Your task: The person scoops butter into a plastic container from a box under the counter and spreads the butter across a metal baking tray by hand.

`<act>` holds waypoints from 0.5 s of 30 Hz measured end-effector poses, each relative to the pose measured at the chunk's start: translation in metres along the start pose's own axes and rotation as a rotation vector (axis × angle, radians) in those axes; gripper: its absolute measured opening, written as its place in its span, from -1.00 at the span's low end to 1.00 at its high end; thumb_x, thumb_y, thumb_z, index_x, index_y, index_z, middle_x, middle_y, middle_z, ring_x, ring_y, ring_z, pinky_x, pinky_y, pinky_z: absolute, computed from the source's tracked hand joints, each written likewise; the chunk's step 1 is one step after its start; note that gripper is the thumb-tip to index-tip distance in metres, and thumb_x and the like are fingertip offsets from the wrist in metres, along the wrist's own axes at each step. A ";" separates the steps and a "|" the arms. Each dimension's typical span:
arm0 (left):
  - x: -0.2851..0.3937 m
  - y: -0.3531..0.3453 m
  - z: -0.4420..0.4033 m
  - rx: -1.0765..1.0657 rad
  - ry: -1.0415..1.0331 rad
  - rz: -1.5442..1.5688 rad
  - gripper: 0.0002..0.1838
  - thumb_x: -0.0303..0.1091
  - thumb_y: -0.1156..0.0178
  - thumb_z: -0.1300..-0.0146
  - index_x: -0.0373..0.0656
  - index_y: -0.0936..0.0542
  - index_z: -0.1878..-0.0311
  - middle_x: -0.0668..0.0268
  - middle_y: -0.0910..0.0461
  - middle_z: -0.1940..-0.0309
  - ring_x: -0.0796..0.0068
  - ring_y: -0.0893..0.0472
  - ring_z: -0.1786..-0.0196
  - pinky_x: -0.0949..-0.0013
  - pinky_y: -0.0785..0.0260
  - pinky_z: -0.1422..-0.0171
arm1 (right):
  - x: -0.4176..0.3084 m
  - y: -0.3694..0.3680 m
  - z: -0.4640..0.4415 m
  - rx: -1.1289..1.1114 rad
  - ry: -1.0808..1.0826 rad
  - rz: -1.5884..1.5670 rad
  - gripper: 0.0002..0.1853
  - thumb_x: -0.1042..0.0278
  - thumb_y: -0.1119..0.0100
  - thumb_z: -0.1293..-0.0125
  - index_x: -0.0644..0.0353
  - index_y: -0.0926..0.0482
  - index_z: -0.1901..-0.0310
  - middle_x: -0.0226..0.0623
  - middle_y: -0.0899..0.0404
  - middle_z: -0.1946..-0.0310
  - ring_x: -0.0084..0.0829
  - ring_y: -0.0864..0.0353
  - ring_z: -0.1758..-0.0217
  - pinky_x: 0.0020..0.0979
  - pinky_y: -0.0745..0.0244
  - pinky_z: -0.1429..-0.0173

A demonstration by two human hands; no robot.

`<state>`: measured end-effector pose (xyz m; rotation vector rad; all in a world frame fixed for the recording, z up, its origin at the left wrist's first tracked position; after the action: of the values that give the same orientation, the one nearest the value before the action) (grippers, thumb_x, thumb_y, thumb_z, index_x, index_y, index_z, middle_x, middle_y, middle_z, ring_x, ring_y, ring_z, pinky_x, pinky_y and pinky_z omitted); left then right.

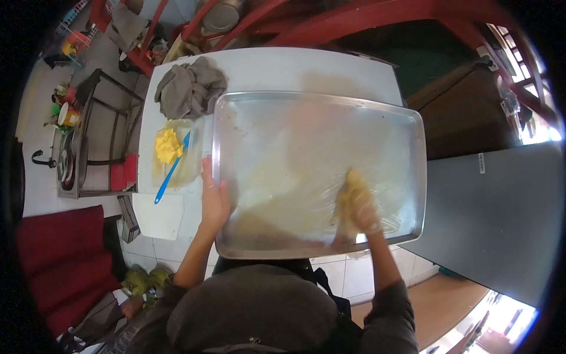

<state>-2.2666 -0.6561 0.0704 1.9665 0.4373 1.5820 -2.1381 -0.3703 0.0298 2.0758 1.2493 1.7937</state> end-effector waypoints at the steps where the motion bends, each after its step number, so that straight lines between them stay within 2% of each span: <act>1: 0.000 0.001 0.000 0.007 0.003 0.037 -0.36 -0.50 0.18 -0.24 -0.43 0.20 -0.31 -0.14 0.08 -0.31 -0.08 0.09 -0.38 0.06 0.39 -0.42 | 0.015 -0.004 -0.006 0.056 -0.103 0.092 -0.53 0.34 0.21 -0.31 0.39 -0.15 -0.20 0.12 -0.31 -0.07 -0.02 -0.29 -0.18 -0.16 -0.20 -0.27; 3: -0.002 0.003 0.001 0.025 0.003 0.087 -0.37 -0.50 0.18 -0.24 -0.44 0.20 -0.30 -0.15 0.06 -0.31 -0.07 0.09 -0.38 0.08 0.38 -0.42 | 0.017 -0.015 -0.057 -0.170 -0.203 -0.816 -0.52 0.40 0.21 -0.29 0.46 -0.12 -0.20 0.18 -0.25 -0.11 -0.03 -0.25 -0.21 -0.13 -0.13 -0.32; 5: -0.003 0.004 0.003 0.043 -0.007 0.113 -0.38 -0.50 0.19 -0.25 -0.45 0.19 -0.30 -0.15 0.03 -0.29 -0.07 0.08 -0.38 0.09 0.36 -0.42 | -0.047 0.020 -0.083 -0.165 0.051 -0.963 -0.51 0.38 0.21 -0.30 0.47 -0.08 -0.21 0.16 -0.21 -0.14 -0.03 -0.21 -0.23 -0.15 -0.02 -0.37; 6: -0.006 0.005 0.006 0.049 0.017 0.156 -0.39 -0.49 0.19 -0.26 -0.46 0.18 -0.30 -0.16 0.02 -0.29 -0.08 0.08 -0.38 0.10 0.35 -0.42 | -0.088 0.051 -0.080 -0.042 0.168 -0.662 -0.51 0.38 0.21 -0.30 0.45 -0.09 -0.21 0.10 -0.19 -0.16 -0.08 -0.17 -0.26 -0.18 0.02 -0.39; 8: -0.013 0.005 0.004 0.080 0.049 0.245 -0.40 -0.47 0.18 -0.26 -0.47 0.15 -0.29 -0.17 0.00 -0.28 -0.09 0.06 -0.37 0.10 0.32 -0.42 | -0.131 0.103 -0.058 -0.077 0.335 -0.790 -0.53 0.38 0.21 -0.29 0.39 -0.13 -0.20 -0.01 -0.20 -0.18 -0.17 -0.15 -0.28 -0.22 0.05 -0.39; 9: -0.013 0.006 0.004 0.085 0.027 0.244 -0.40 -0.46 0.18 -0.27 -0.48 0.14 -0.29 -0.18 0.00 -0.27 -0.09 0.05 -0.37 0.11 0.31 -0.42 | -0.134 0.122 -0.054 -0.248 0.387 -1.226 -0.55 0.39 0.20 -0.28 0.36 -0.16 -0.19 -0.06 -0.23 -0.18 -0.21 -0.17 -0.27 -0.23 0.03 -0.38; 12: -0.014 0.007 0.008 0.107 -0.024 0.239 -0.41 -0.42 0.18 -0.28 -0.49 0.12 -0.28 -0.20 0.00 -0.26 -0.10 0.03 -0.36 0.12 0.28 -0.41 | -0.096 0.092 -0.061 -0.392 0.372 -1.634 -0.56 0.40 0.19 -0.27 0.28 -0.19 -0.19 -0.13 -0.24 -0.18 -0.27 -0.17 -0.26 -0.28 0.02 -0.35; 14: -0.016 0.007 0.008 0.108 -0.059 0.220 -0.41 -0.39 0.18 -0.29 -0.49 0.11 -0.28 -0.22 0.00 -0.26 -0.10 0.02 -0.36 0.12 0.27 -0.41 | -0.096 0.054 -0.089 -0.198 0.325 -1.089 -0.55 0.39 0.18 -0.24 0.26 -0.22 -0.19 -0.10 -0.26 -0.16 -0.28 -0.18 -0.27 -0.30 -0.02 -0.34; 15: -0.016 0.009 0.008 0.114 -0.057 0.259 -0.41 -0.39 0.18 -0.29 -0.49 0.11 -0.28 -0.22 0.00 -0.26 -0.09 0.03 -0.36 0.11 0.29 -0.41 | -0.078 0.070 -0.126 -0.151 0.303 -1.075 -0.55 0.39 0.17 -0.23 0.26 -0.23 -0.18 -0.10 -0.26 -0.16 -0.30 -0.20 -0.26 -0.31 -0.04 -0.33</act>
<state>-2.2633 -0.6749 0.0624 2.2226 0.2620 1.6840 -2.2095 -0.5165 0.0469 0.7281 1.7298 1.5515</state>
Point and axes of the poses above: each hand's wrist, its own z-axis away from the middle knuckle, its own y-axis out of the back of the hand, x = y × z, the point moved 9 cm from there along -z, towards the middle knuckle
